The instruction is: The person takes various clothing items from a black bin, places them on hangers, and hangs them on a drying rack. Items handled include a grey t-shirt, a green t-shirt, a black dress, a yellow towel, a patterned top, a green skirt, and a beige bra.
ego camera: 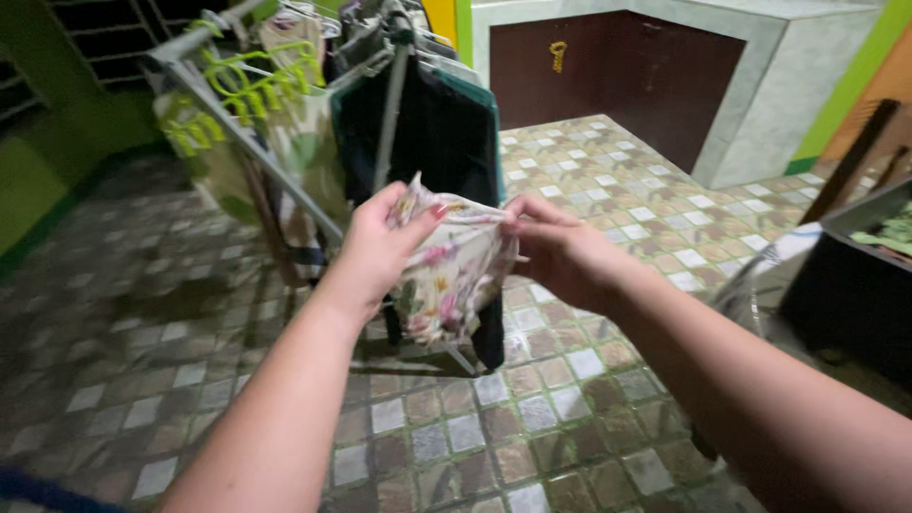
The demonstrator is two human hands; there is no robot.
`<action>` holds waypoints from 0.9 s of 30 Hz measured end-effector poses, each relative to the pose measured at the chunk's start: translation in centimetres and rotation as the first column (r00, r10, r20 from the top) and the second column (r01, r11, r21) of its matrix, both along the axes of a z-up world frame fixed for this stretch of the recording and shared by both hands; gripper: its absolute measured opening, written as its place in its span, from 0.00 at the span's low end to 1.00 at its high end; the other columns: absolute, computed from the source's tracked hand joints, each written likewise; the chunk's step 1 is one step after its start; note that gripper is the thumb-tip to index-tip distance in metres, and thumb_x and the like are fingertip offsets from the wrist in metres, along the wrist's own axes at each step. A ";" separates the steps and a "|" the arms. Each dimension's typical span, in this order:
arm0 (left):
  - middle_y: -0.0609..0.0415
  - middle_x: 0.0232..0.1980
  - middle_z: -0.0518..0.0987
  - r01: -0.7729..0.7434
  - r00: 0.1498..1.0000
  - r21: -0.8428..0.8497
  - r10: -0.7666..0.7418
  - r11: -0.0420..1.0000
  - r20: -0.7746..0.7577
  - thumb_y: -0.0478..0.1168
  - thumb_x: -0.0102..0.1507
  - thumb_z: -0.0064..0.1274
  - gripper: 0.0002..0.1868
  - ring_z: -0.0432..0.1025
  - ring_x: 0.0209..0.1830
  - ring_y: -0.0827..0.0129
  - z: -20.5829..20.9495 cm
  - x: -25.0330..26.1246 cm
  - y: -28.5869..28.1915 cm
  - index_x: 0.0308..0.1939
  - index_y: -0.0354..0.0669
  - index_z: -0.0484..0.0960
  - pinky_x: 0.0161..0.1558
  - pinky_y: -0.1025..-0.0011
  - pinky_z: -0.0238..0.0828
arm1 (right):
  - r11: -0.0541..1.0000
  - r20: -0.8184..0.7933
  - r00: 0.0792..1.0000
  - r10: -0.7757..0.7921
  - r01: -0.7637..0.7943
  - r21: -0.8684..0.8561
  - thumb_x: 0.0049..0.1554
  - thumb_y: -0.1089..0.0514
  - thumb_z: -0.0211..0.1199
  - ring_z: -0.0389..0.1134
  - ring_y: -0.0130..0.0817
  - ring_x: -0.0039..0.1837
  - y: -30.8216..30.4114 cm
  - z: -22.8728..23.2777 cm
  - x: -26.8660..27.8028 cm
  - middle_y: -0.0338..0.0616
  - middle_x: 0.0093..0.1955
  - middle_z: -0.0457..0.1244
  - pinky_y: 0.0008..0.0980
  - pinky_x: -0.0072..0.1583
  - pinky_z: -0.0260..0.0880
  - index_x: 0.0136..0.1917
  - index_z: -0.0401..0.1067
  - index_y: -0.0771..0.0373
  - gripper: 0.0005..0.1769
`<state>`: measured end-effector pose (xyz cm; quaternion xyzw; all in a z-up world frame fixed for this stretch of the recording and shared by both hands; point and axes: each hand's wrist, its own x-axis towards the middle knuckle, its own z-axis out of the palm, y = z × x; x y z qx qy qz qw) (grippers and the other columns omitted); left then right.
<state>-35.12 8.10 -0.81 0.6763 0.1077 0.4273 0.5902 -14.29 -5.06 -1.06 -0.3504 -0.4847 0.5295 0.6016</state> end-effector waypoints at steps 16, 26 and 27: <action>0.65 0.31 0.70 0.046 0.997 0.090 -0.040 0.995 -0.068 0.37 0.67 0.53 0.06 0.63 0.31 0.82 -1.9 -7.8 1.4 0.37 0.44 0.73 0.31 0.77 0.60 | 0.925 0.693 0.642 0.327 -0.068 -0.374 0.54 0.51 0.68 0.71 0.29 0.39 -0.6 2.8 -3.8 0.41 0.38 0.72 0.31 0.42 0.73 0.45 0.79 0.65 0.15; 0.64 0.34 0.75 0.094 0.996 -0.125 -0.094 0.988 0.006 0.39 0.69 0.54 0.09 0.67 0.34 0.82 -2.8 -7.9 3.6 0.35 0.47 0.72 0.35 0.79 0.64 | 0.916 0.484 0.837 0.257 -0.052 -0.397 0.56 0.58 0.70 0.68 0.26 0.44 -3.4 -0.1 7.5 0.38 0.40 0.70 0.28 0.49 0.69 0.45 0.78 0.68 0.09; 0.64 0.34 0.76 0.094 0.993 -0.166 -0.105 0.982 -0.060 0.39 0.68 0.54 0.08 0.67 0.33 0.82 -3.0 -8.0 3.6 0.35 0.47 0.73 0.34 0.78 0.64 | 0.913 0.427 0.869 0.250 -0.065 -0.402 0.57 0.59 0.69 0.68 0.26 0.44 -3.7 -0.5 8.6 0.38 0.40 0.70 0.28 0.50 0.70 0.45 0.77 0.68 0.08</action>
